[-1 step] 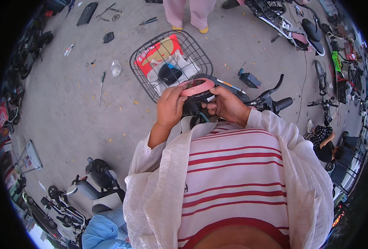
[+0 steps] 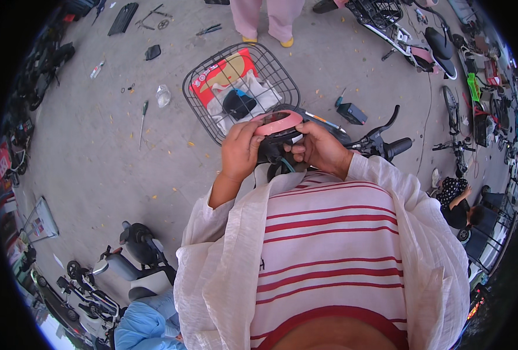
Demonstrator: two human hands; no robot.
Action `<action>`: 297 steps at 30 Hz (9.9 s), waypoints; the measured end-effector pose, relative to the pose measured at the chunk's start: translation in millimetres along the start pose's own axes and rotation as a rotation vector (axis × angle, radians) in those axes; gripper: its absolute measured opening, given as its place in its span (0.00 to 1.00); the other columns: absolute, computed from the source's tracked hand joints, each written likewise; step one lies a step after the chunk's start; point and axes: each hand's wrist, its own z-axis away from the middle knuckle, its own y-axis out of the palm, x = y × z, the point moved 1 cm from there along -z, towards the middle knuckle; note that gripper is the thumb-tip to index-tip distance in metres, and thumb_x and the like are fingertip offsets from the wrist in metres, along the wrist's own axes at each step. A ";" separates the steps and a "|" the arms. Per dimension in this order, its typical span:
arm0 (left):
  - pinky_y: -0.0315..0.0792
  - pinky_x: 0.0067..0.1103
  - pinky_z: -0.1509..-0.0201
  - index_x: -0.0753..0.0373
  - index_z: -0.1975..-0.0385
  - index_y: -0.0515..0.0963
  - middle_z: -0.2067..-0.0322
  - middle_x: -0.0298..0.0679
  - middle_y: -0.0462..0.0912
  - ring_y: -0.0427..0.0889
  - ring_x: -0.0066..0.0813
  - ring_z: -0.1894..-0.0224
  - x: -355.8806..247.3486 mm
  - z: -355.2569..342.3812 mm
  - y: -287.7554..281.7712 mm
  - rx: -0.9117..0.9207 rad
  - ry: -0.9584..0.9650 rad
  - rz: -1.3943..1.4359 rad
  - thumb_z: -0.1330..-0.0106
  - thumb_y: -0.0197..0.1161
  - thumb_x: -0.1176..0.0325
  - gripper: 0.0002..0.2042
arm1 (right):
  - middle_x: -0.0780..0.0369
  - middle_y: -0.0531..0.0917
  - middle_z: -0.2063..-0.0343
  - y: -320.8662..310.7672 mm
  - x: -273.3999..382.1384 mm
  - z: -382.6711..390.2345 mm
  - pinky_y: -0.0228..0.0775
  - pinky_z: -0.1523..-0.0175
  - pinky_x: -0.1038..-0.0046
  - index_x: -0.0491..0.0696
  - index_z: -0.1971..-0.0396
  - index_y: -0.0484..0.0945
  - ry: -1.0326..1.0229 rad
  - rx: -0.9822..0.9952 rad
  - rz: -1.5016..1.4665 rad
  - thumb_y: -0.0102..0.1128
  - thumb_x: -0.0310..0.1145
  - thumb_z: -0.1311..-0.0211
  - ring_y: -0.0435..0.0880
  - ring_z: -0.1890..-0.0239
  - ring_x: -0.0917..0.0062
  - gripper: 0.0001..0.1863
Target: The person uses a screwdriver to tighten screws on the pink handlebar grip of an electric bicycle. The person holds the grip with one hand and turns the screwdriver with the other to secure the component.
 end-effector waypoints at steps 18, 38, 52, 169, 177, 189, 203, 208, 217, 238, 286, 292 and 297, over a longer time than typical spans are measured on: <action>0.75 0.33 0.58 0.67 0.59 0.78 0.65 0.48 0.81 0.80 0.50 0.62 3.6 -5.9 -1.5 -0.009 -0.035 0.072 0.35 0.61 0.67 0.10 | 0.60 0.80 0.68 -0.3 0.6 -4.8 0.63 0.65 0.75 0.48 0.54 0.72 0.002 0.022 0.032 0.49 0.44 0.32 0.70 0.75 0.83 0.16; 0.70 0.33 0.39 0.57 0.26 0.52 0.38 0.38 0.70 0.72 0.32 0.40 33.1 41.7 48.9 0.021 -0.784 1.424 0.36 0.68 0.68 0.40 | 0.50 0.78 0.55 10.4 30.6 -22.4 0.80 0.60 0.71 0.44 0.49 0.73 -0.062 -0.519 0.026 0.48 0.43 0.33 0.81 0.66 0.70 0.21; 0.73 0.26 0.43 0.59 0.26 0.51 0.45 0.43 0.69 0.75 0.31 0.46 7.5 61.9 41.3 -0.077 -0.646 1.171 0.39 0.68 0.76 0.42 | 0.52 0.82 0.59 -23.2 53.0 -83.1 0.83 0.58 0.54 0.39 0.49 0.73 -0.024 -0.569 0.619 0.33 0.38 0.26 0.86 0.64 0.58 0.22; 0.74 0.30 0.42 0.64 0.27 0.43 0.46 0.54 0.75 0.78 0.41 0.44 -1.7 -23.0 -23.8 0.589 -0.889 0.573 0.41 0.71 0.69 0.47 | 0.54 0.75 0.51 -8.5 -32.6 43.9 0.68 0.45 0.59 0.47 0.50 0.75 -1.269 0.173 1.226 0.64 0.30 0.45 0.76 0.50 0.57 0.20; 0.70 0.32 0.36 0.62 0.26 0.45 0.35 0.45 0.65 0.73 0.40 0.39 15.6 -17.1 -20.7 0.661 -0.966 0.762 0.31 0.59 0.66 0.38 | 0.55 0.84 0.62 -120.2 -110.8 130.1 0.75 0.53 0.60 0.48 0.57 0.81 -1.024 -0.600 1.106 0.59 0.29 0.37 0.83 0.59 0.57 0.10; 0.81 0.33 0.57 0.63 0.42 0.72 0.51 0.44 0.83 0.85 0.38 0.54 49.9 -4.0 -18.1 0.798 -1.123 0.789 0.31 0.58 0.44 0.29 | 0.52 0.85 0.61 -168.0 -482.5 243.5 0.76 0.52 0.65 0.43 0.57 0.82 -0.336 -1.488 0.372 0.57 0.31 0.35 0.86 0.61 0.60 0.12; 0.79 0.43 0.56 0.52 0.41 0.73 0.52 0.38 0.83 0.83 0.41 0.56 30.1 -11.8 -23.4 0.870 -1.103 0.266 0.30 0.45 0.34 0.31 | 0.47 0.83 0.53 -197.0 -700.3 258.4 0.70 0.40 0.58 0.43 0.58 0.84 -0.048 -1.327 0.245 0.52 0.45 0.36 0.79 0.48 0.51 0.21; 0.75 0.40 0.52 0.58 0.36 0.68 0.46 0.43 0.76 0.79 0.44 0.51 -6.8 -16.3 -69.9 0.782 -0.814 -0.037 0.34 0.50 0.33 0.37 | 0.53 0.86 0.64 -242.3 -690.6 292.4 0.77 0.54 0.66 0.41 0.58 0.83 -0.322 -1.374 -0.181 0.56 0.40 0.35 0.87 0.66 0.66 0.17; 0.71 0.35 0.44 0.70 0.43 0.71 0.47 0.53 0.77 0.77 0.46 0.47 -32.7 23.9 -168.5 0.243 -0.229 -0.368 0.26 0.53 0.54 0.25 | 0.46 0.84 0.61 -331.1 -774.5 375.6 0.75 0.49 0.59 0.40 0.59 0.83 0.008 -1.497 0.242 0.54 0.45 0.37 0.84 0.57 0.54 0.22; 0.72 0.30 0.51 0.72 0.53 0.77 0.59 0.49 0.82 0.79 0.37 0.59 -86.5 365.3 -145.3 -0.875 -0.460 -0.341 0.29 0.56 0.63 0.17 | 0.53 0.84 0.62 -431.8 -667.8 388.0 0.74 0.57 0.65 0.42 0.53 0.80 0.037 -1.183 0.299 0.53 0.42 0.33 0.82 0.62 0.62 0.20; 0.65 0.38 0.37 0.83 0.46 0.71 0.45 0.69 0.75 0.72 0.62 0.38 103.5 -50.6 -191.3 -0.332 -0.483 0.043 0.29 0.47 0.39 0.40 | 0.56 0.80 0.62 113.2 -251.1 219.5 0.73 0.56 0.73 0.40 0.56 0.79 -1.365 -0.817 1.093 0.57 0.20 0.39 0.80 0.62 0.69 0.12; 0.67 0.32 0.42 0.78 0.44 0.71 0.47 0.57 0.76 0.74 0.47 0.46 81.1 -60.1 -177.8 -0.333 -0.688 0.245 0.31 0.55 0.45 0.35 | 0.57 0.81 0.64 23.0 -238.7 260.1 0.71 0.55 0.74 0.39 0.58 0.80 -1.366 -0.801 0.964 0.55 0.20 0.37 0.80 0.63 0.72 0.09; 0.66 0.31 0.46 0.76 0.47 0.74 0.53 0.47 0.78 0.72 0.36 0.52 85.4 -37.4 -156.1 -0.253 -0.808 0.240 0.36 0.61 0.48 0.32 | 0.60 0.82 0.63 -35.7 -231.7 279.5 0.70 0.53 0.77 0.39 0.57 0.79 -1.240 -0.773 0.844 0.53 0.22 0.32 0.79 0.61 0.77 0.08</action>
